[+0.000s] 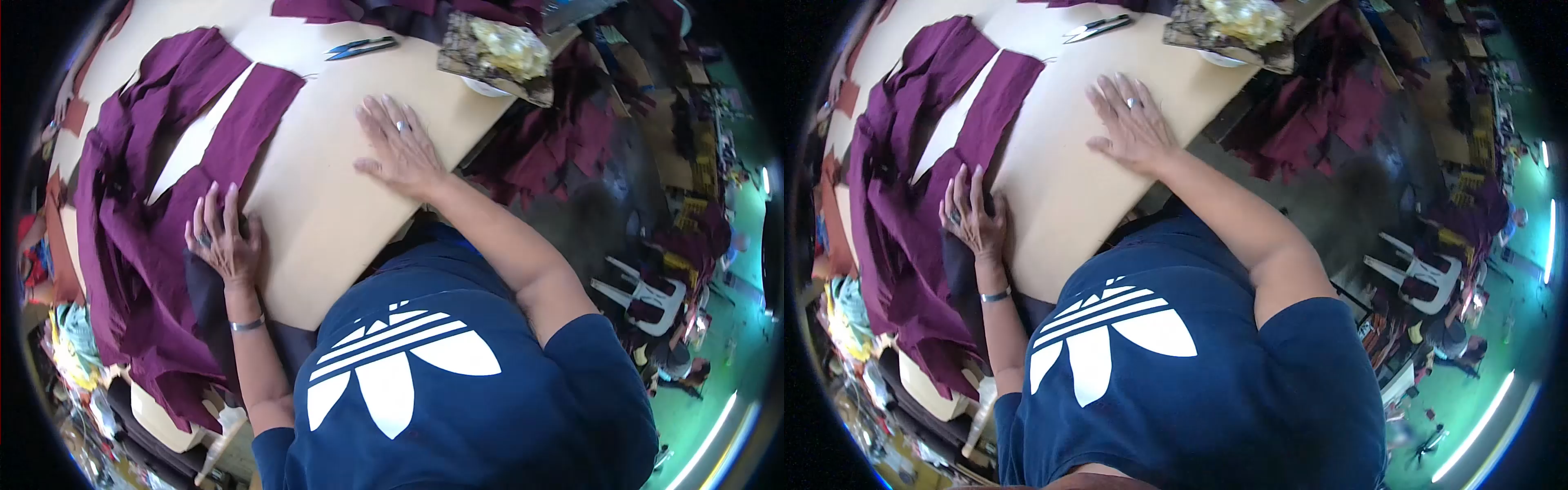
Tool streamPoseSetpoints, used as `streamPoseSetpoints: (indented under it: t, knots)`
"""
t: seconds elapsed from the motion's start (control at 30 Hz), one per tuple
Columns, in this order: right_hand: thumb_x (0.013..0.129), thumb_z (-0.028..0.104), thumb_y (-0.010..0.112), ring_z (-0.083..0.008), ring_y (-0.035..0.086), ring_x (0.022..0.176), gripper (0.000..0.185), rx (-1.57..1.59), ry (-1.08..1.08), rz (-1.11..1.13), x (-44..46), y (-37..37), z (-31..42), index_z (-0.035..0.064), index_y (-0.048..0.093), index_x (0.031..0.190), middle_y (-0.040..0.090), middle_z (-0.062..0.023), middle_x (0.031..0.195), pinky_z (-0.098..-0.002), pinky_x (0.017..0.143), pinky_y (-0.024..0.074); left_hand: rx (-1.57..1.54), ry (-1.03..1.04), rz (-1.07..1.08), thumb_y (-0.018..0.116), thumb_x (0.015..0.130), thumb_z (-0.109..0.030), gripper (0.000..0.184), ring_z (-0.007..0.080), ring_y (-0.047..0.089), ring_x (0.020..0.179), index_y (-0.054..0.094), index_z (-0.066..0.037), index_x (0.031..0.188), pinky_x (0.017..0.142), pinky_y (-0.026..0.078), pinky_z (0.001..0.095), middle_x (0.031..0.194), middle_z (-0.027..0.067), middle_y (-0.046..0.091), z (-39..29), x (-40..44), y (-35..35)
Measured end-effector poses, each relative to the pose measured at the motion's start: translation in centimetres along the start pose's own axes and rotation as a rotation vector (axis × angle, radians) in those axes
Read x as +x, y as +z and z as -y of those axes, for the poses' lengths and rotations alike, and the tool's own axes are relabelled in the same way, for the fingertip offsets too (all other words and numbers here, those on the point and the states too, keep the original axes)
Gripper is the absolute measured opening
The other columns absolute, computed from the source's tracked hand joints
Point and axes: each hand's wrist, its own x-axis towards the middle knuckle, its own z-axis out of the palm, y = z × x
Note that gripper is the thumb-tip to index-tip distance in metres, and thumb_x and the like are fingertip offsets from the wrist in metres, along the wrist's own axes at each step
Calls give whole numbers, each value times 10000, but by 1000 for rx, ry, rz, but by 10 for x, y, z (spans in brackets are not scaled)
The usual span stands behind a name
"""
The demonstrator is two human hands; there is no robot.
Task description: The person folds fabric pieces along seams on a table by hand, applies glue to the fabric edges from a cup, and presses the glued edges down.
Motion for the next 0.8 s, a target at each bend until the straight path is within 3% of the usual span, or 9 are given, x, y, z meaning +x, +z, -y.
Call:
streamPoseSetpoints:
  t: [0.17,0.27,0.4,0.47,0.57,0.63,0.67,0.7,0.8]
  knots:
    - [889,431,486,-340,285,1327,661,43,-133,68,-81,-28,3,64,285,1400,292,-164,1443,-452,1080,248,-107,288,119,560,830,-332,451,236,375,1281,531,-160,1245,1057,225,438,1370,17,432,-23,2,7]
    - [844,239,590,-321,559,1030,530,504,-32,-126,-86,-42,-1,65,421,1316,556,-177,1190,-394,897,438,-140,271,313,539,842,-419,584,296,250,1356,434,-111,1327,1097,144,497,1439,82,337,-60,29,19]
    - [893,131,542,-247,554,705,318,452,-21,-374,-63,-84,-2,3,546,1184,631,-102,886,-363,723,453,-320,266,372,548,817,-488,666,328,229,1355,406,-101,1340,1070,101,578,1446,147,295,-126,59,48]
    - [887,66,527,-244,552,708,268,263,-38,-477,-55,-112,-18,-5,567,1142,620,-104,863,-342,702,459,-611,516,567,551,799,-512,688,348,232,1347,400,-117,1342,1038,65,639,1444,169,283,-170,63,37]
    - [812,-16,564,-250,546,816,483,25,74,-622,-36,-152,-52,48,454,1278,595,-96,907,-333,730,456,-933,796,621,516,854,-467,450,326,443,1209,597,-126,1137,1021,292,508,1177,191,564,-221,35,16]
    - [802,233,655,-255,481,1066,573,-186,148,-557,-26,-170,-81,58,443,1305,556,-77,1155,-372,915,368,-1162,626,966,506,881,-408,375,320,529,1082,632,-106,1064,940,388,436,1028,182,618,-219,45,5]
    - [738,204,700,-295,479,1110,692,-225,136,-551,-18,-172,-92,88,387,1345,545,-111,1192,-385,933,383,-1272,525,1134,501,895,-379,346,317,571,1019,649,-96,1027,899,436,400,954,178,645,-218,49,2]
    - [674,174,744,-336,476,1155,824,-263,124,-546,-11,-173,-101,117,331,1385,533,-145,1229,-398,951,399,-1227,544,848,502,909,-274,268,313,604,906,645,-73,1015,816,471,366,884,148,656,-211,54,6]
    - [639,195,775,-336,479,1187,884,112,224,-362,-2,-160,-129,135,317,1392,501,-156,1281,-393,978,392,-1284,130,812,457,929,-186,245,299,587,969,639,-56,1028,880,443,351,980,138,643,-188,74,2]
